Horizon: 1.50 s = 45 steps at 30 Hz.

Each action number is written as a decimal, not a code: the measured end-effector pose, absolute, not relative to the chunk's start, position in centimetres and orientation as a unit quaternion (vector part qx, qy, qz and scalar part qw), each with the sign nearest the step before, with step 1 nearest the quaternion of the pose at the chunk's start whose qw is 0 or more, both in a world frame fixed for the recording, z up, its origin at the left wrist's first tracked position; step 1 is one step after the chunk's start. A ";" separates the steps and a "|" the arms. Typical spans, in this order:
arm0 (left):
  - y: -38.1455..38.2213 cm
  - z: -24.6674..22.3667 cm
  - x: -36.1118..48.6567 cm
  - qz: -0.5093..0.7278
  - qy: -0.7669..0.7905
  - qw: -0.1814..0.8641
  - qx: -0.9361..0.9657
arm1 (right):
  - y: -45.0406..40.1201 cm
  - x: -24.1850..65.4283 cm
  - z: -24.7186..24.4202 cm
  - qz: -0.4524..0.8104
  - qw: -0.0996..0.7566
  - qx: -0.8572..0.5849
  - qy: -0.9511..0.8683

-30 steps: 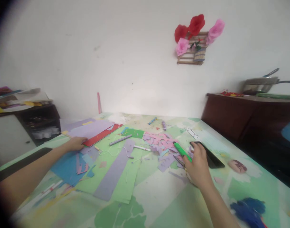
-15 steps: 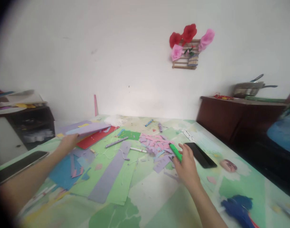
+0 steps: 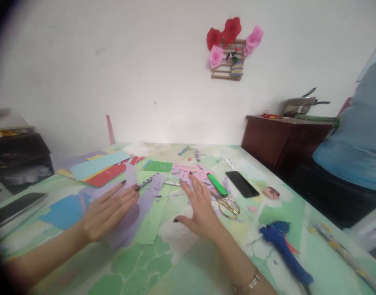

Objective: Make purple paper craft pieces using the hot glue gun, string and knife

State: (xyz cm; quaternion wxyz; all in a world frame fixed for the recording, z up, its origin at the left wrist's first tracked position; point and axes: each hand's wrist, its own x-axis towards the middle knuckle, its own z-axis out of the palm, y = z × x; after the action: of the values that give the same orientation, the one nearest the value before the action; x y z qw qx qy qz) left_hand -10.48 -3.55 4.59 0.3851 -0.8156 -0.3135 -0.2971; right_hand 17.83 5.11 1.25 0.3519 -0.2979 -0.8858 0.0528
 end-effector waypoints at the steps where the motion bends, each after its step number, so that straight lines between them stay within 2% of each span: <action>1: -3.9 4.8 -9.6 -0.297 -0.304 0.385 -0.819 | 4.2 17.4 1.2 0.092 0.325 -0.266 -0.903; 3: -3.9 5.8 -8.4 -0.286 -0.289 0.405 -0.819 | 2.2 16.3 1.2 0.198 0.284 -0.214 -0.914; 5: -3.5 7.2 -7.6 -0.284 -0.275 0.432 -0.810 | 0.2 15.1 1.0 0.312 0.287 -0.189 -0.886; 7: -3.0 8.8 -6.8 -0.291 -0.260 0.450 -0.803 | -1.1 13.7 0.8 0.382 0.314 -0.199 -0.846; 9: -2.6 10.3 -5.9 -0.301 -0.247 0.453 -0.802 | -1.6 12.5 0.7 0.394 0.374 -0.243 -0.803; 15: -4.7 14.6 -4.7 -0.335 -0.232 0.497 -0.767 | 1.1 14.4 3.1 0.308 0.547 -0.308 -0.715; 17: -6.6 15.5 -5.0 -0.321 -0.251 0.489 -0.771 | 1.5 16.8 5.0 0.186 0.625 -0.294 -0.699; 19: -8.5 15.6 -5.7 -0.304 -0.299 0.456 -0.781 | 1.3 19.4 6.6 0.045 0.663 -0.250 -0.704; 21: -9.8 14.2 -6.8 -0.268 -0.326 0.424 -0.801 | 0.7 21.6 7.1 -0.056 0.633 -0.226 -0.738; 23: -10.2 11.5 -7.7 -0.247 -0.286 0.398 -0.836 | 0.0 23.1 6.1 -0.093 0.560 -0.227 -0.792; 27: -9.9 3.7 -8.1 -0.265 -0.263 0.285 -0.883 | -0.8 24.8 1.0 -0.072 0.400 -0.259 -0.876; 30: -10.3 -1.4 -7.6 -0.282 -0.292 0.226 -0.886 | -1.4 25.8 -2.5 -0.031 0.311 -0.251 -0.916; 33: -11.0 -4.0 -7.5 -0.310 -0.343 0.194 -0.865 | -2.7 26.7 -3.8 -0.018 0.259 -0.254 -0.932; 36: -11.7 -4.5 -7.6 -0.327 -0.387 0.153 -0.849 | -4.1 27.5 -3.6 -0.034 0.213 -0.285 -0.934; 40: -12.1 -4.3 -7.4 -0.332 -0.398 0.134 -0.845 | -5.3 28.1 -3.5 -0.072 0.197 -0.335 -0.919; 45: -12.3 -4.7 -6.7 -0.330 -0.417 0.161 -0.831 | -6.1 28.2 -4.8 -0.089 0.301 -0.411 -0.856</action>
State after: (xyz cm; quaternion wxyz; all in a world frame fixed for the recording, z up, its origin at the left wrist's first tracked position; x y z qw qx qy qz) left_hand -6.72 -12.35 -4.74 0.1606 -0.8315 -0.4173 -0.3298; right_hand 28.20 -6.06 -4.76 0.3007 -0.4113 -0.8559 -0.0885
